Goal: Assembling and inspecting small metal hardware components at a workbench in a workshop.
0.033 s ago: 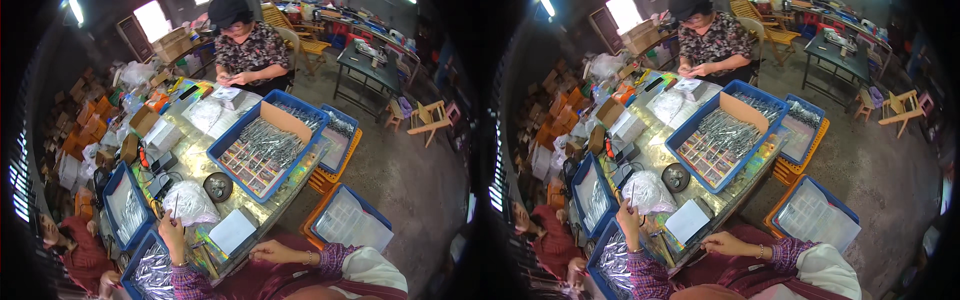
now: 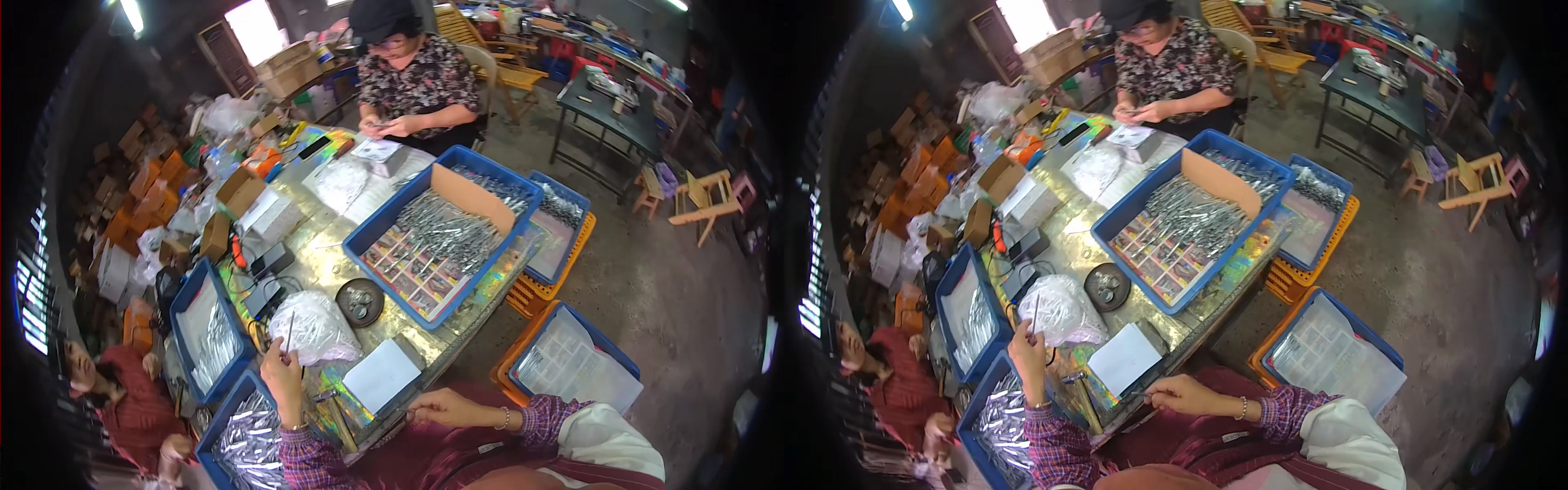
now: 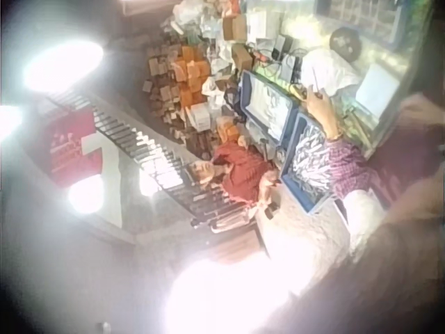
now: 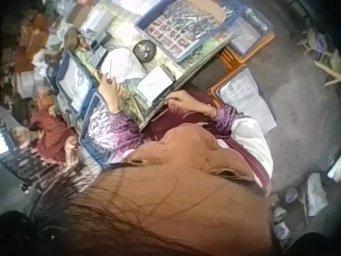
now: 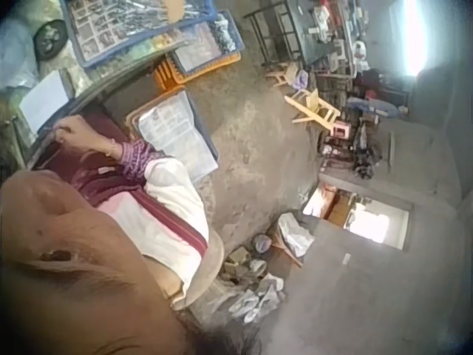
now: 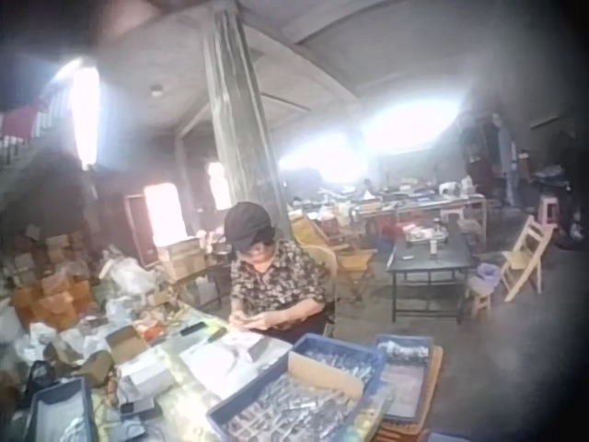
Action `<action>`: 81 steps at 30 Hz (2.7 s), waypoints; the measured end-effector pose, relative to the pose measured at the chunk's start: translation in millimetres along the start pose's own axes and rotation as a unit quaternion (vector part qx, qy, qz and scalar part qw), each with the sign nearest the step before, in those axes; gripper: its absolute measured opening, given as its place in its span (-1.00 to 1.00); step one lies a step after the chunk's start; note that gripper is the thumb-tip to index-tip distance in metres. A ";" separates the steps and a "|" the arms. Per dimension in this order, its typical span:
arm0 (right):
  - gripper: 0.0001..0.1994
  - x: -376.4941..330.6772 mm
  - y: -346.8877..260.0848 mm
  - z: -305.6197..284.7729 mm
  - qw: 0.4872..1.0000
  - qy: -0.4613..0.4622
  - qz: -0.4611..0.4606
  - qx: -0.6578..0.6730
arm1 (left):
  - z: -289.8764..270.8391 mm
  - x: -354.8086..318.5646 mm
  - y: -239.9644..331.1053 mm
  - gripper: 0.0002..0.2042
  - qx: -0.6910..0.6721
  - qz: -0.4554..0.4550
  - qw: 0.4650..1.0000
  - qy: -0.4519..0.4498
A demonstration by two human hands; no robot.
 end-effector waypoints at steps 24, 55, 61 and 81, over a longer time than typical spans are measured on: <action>-0.87 154.3 -39.0 -19.4 0.874 -0.068 -0.232 -0.422 | -0.8 -10.7 35.2 -0.67 0.112 0.084 0.989 -0.055; -0.82 54.7 -61.7 -20.2 0.988 -0.081 -0.105 -0.074 | -19.9 -10.3 -44.5 -0.67 0.082 0.074 0.992 0.057; -0.80 37.8 -43.5 -16.4 0.990 -0.085 -0.092 -0.071 | -28.0 -12.1 -48.4 -0.68 -0.013 0.024 0.999 0.037; -0.81 27.0 -39.2 -12.8 0.993 -0.050 -0.102 -0.023 | -8.8 -55.2 -48.7 -0.74 -0.195 -0.171 0.954 -0.148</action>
Point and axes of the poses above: each hand's wrist, its own x-axis towards the middle knuckle, its own z-axis out of the palm, y = z × x, the point moved 10 cm from there along x, towards the middle knuckle, and after that the axes turned 13 degrees about -z, right-handed, at the moved point
